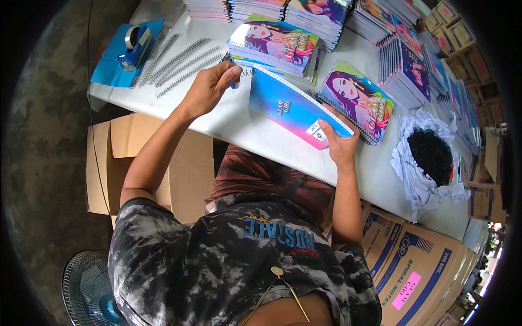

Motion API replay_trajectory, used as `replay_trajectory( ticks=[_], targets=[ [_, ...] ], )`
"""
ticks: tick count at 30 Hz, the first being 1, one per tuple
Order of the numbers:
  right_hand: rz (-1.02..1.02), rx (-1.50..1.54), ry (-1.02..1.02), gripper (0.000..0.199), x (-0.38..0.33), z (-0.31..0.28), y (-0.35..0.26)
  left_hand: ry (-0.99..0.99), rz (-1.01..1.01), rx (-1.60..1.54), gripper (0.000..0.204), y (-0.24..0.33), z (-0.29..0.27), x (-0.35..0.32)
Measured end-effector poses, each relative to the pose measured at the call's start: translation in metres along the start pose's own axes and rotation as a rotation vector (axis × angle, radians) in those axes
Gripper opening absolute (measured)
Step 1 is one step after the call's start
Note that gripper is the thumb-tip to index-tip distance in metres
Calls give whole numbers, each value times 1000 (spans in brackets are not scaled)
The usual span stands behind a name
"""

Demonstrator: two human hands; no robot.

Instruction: The person assembles spiral-bound notebooks by inserting metal spiral coils into pre-punched holes on the covers and pages. They repeatedly pick up a notebook, thread the spiral, and place the finished unit onto a growing stack on the table.

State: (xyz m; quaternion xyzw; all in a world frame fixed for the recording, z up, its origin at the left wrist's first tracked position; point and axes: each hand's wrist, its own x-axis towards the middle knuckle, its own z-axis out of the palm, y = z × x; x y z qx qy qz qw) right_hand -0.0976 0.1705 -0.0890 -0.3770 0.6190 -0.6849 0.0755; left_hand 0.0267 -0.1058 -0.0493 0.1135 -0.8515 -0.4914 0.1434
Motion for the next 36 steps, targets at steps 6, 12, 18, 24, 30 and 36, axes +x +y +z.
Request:
replay_trajectory(
  ticks=[6,12,18,24,30,36],
  targets=[
    [36,36,-1,28,0,-1,1,63,-15,37,37,5,3,4],
    [37,51,-16,27,0,-2,1,98,3,-71,27,11,5,9],
    [0,38,-111,25,3,-14,-4,-194,-84,-128,23,32,-23,21],
    [-10,34,-117,24,-1,-17,0,-393,-112,56,28,42,-25,26],
    [77,87,-15,23,-5,-5,-4,-165,394,362,36,36,-15,25],
    [-47,-131,-37,22,-9,-3,-2,-290,231,908,38,70,-15,23]
  ],
)
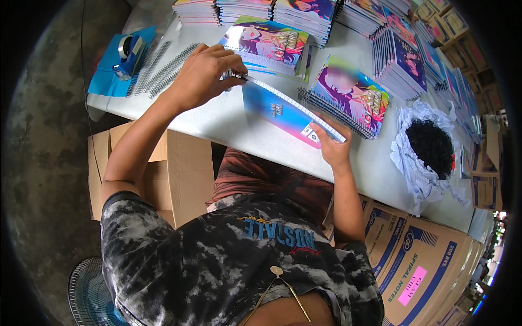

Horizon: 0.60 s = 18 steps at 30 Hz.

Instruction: The person assembles spiral-bound notebooks by inserting metal spiral coils into pre-punched holes on the covers and pages. They repeatedly pick up a notebook, thread the spiral, and place the finished unit onto a growing stack on the table.

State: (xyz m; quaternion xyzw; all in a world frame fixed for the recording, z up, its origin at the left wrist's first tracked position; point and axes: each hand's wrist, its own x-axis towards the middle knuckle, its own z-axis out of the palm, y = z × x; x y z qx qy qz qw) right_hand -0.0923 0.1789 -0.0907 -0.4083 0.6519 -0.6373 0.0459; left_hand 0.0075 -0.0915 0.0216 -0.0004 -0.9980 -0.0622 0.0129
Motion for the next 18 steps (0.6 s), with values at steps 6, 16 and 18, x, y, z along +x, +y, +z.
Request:
replay_trajectory(
  ticks=[6,16,18],
  targets=[
    [-123,-27,-14,27,-3,4,2,316,187,194,36,11,11,-5],
    [-219,-61,34,32,-20,24,-4,1025,425,468,110,-14,106,-7],
    [-271,-117,-19,33,-22,27,-7,1136,272,312,110,-25,111,-2]
  ],
)
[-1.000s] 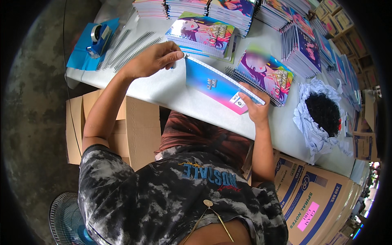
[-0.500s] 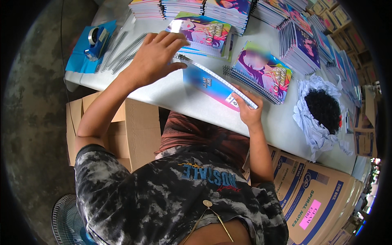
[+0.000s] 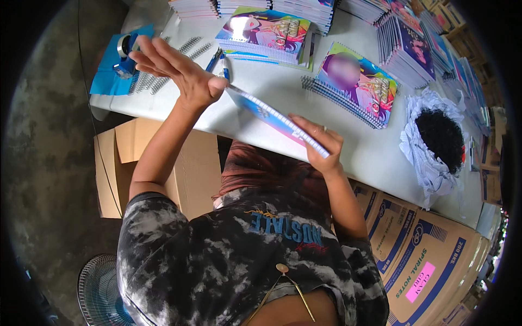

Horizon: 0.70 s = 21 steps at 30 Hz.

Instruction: The person assembles spiral-bound notebooks by inserting metal spiral coils into pre-punched holes on the covers and pages. They repeatedly pick up a notebook, thread the spiral, and place the finished unit onto a growing stack on the table.

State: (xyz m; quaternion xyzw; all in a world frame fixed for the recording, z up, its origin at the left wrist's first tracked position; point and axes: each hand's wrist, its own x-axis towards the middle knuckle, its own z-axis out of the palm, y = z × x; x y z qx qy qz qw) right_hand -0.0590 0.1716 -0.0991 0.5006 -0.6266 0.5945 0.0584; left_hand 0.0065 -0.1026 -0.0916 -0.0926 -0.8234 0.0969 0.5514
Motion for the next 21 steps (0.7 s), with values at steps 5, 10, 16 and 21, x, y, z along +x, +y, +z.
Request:
replay_trajectory(
  ticks=[5,10,16,21],
  targets=[
    [-33,-35,34,38,3,2,3,-122,368,-222,106,51,-26,-19],
    [-82,-8,-6,37,9,3,2,-152,-264,-365,101,55,-7,-29],
    [-110,-50,-17,38,10,-4,8,5,-75,-43,101,16,-7,26],
    [-111,-30,24,38,10,-1,12,-510,280,-275,127,69,-25,-46]
  ],
)
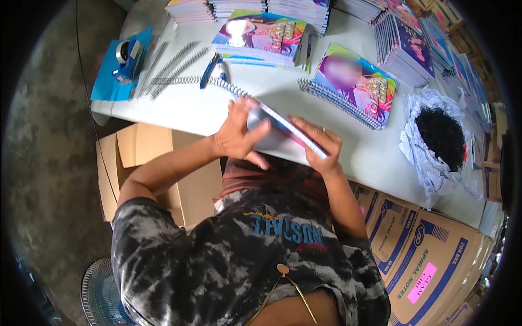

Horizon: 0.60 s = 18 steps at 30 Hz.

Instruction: The person assembles spiral-bound notebooks by inserting metal spiral coils into pre-punched holes on the covers and pages. They repeatedly pick up a notebook, thread the spiral, and place the finished unit onto a growing stack on the table.

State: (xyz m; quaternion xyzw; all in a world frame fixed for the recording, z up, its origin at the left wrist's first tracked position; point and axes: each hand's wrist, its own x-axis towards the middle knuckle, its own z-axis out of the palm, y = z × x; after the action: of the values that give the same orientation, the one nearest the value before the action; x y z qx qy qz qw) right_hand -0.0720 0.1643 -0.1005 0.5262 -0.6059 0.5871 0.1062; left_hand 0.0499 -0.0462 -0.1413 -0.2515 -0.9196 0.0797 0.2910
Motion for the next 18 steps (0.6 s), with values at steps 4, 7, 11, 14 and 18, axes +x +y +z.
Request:
replay_trajectory(
  ticks=[4,7,11,14,18],
  targets=[
    [-15,25,-43,39,5,1,-4,653,-343,66,116,-76,-17,50],
    [49,16,-21,39,-3,8,-10,326,-380,-201,115,-21,0,36],
    [154,69,35,36,-2,12,-10,495,-238,139,115,-40,-15,63],
    [160,96,46,33,-1,11,-9,434,-403,-94,112,-40,-9,57],
    [152,81,77,33,4,9,-1,493,-174,37,97,-31,3,41]
  ],
)
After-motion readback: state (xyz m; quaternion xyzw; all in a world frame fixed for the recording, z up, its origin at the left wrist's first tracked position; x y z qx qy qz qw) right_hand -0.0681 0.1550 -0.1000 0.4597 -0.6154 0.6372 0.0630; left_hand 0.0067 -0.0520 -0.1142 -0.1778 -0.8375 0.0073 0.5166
